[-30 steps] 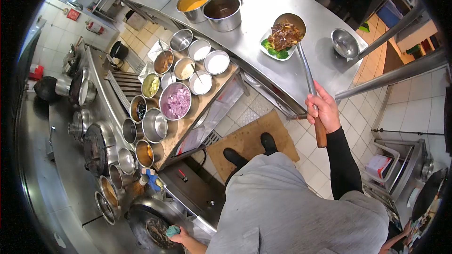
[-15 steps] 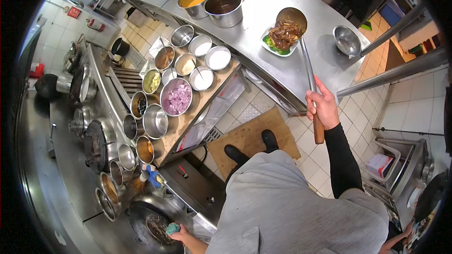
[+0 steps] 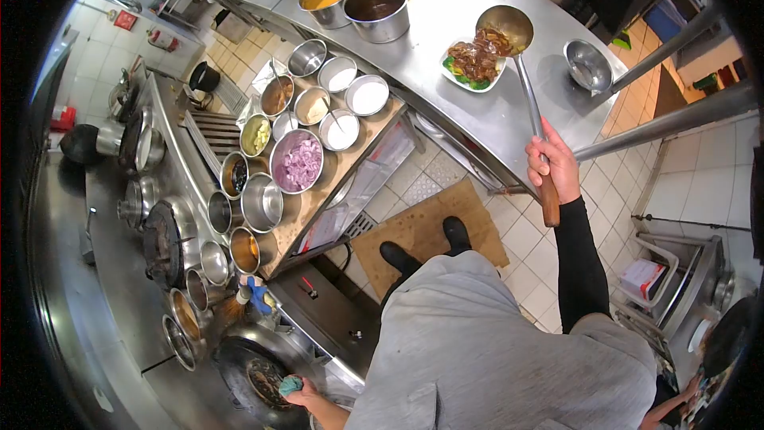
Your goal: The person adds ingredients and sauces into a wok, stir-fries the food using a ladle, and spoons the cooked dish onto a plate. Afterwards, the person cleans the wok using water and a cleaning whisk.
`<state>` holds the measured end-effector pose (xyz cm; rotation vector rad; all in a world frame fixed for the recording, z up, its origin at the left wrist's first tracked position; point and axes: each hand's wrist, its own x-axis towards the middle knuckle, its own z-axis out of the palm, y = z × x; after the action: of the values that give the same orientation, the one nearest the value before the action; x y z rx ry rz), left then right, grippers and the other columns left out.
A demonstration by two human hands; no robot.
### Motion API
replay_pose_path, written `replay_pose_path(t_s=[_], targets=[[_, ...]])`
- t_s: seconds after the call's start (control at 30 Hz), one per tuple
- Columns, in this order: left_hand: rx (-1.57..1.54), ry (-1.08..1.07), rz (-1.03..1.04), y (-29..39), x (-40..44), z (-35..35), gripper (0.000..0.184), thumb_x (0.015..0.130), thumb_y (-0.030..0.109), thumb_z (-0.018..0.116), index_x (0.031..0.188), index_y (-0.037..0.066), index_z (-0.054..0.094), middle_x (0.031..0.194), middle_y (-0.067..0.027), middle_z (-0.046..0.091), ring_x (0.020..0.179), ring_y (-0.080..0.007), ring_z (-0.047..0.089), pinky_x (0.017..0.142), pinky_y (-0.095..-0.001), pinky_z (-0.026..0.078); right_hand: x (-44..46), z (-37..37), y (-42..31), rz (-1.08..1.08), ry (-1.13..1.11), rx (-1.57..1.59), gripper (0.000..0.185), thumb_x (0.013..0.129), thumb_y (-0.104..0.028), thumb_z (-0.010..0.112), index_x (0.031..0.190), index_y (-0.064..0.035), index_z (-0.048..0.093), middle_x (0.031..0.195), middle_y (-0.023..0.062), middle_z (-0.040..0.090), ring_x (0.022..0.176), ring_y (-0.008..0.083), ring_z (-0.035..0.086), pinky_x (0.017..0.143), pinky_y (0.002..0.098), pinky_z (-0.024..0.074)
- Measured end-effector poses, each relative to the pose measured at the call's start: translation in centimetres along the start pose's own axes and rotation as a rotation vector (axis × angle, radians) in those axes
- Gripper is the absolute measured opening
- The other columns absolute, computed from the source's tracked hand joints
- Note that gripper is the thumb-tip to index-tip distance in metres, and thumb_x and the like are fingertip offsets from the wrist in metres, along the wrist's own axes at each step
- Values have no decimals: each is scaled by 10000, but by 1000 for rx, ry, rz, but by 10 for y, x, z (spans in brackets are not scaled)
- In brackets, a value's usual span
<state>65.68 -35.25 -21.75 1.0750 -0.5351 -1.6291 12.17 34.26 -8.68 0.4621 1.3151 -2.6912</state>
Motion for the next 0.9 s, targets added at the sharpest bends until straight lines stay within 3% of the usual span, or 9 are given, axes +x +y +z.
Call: replay_pose_path(t_s=[0.17,0.27,0.37,0.6,0.7,0.9], targets=[[-29,122,0,3,-4,10,235,871,300,590,696,144,588,689,-6,611,641,-222,624,665,-382,566,9,-6,1,-35,-47,141,630,1014,-56,511,1587,-38,249,790,52,519,494,54,410,406,239,398],[-5,132,2,5,-7,11,233,877,304,586,707,144,599,694,-4,614,645,-223,625,673,-388,572,1,2,-7,-13,-66,174,577,1035,-56,469,1582,-104,293,783,29,478,469,37,386,379,217,363],[-4,130,-10,6,-8,8,239,879,315,582,714,144,604,704,-5,622,658,-223,632,682,-388,575,-15,7,-14,-15,-56,90,630,1016,-52,500,1592,-37,246,791,55,523,481,48,398,394,229,378],[47,124,-43,5,-2,6,256,875,338,583,728,130,610,730,-16,636,701,-241,645,703,-396,577,-39,21,-10,64,-17,-37,686,990,-55,548,1604,-52,242,760,56,546,459,71,410,392,265,380],[30,-9,-57,4,-2,2,257,877,339,586,739,124,615,729,-21,637,706,-247,648,710,-404,581,-41,24,-2,70,-14,-156,724,974,-52,573,1613,-54,232,698,32,540,445,80,419,390,278,387],[-23,154,-80,7,3,5,242,886,337,598,783,122,641,758,-25,658,720,-236,660,734,-412,599,-40,26,7,36,-6,-337,758,955,-39,586,1621,-54,224,614,-2,510,422,81,424,383,282,389]])
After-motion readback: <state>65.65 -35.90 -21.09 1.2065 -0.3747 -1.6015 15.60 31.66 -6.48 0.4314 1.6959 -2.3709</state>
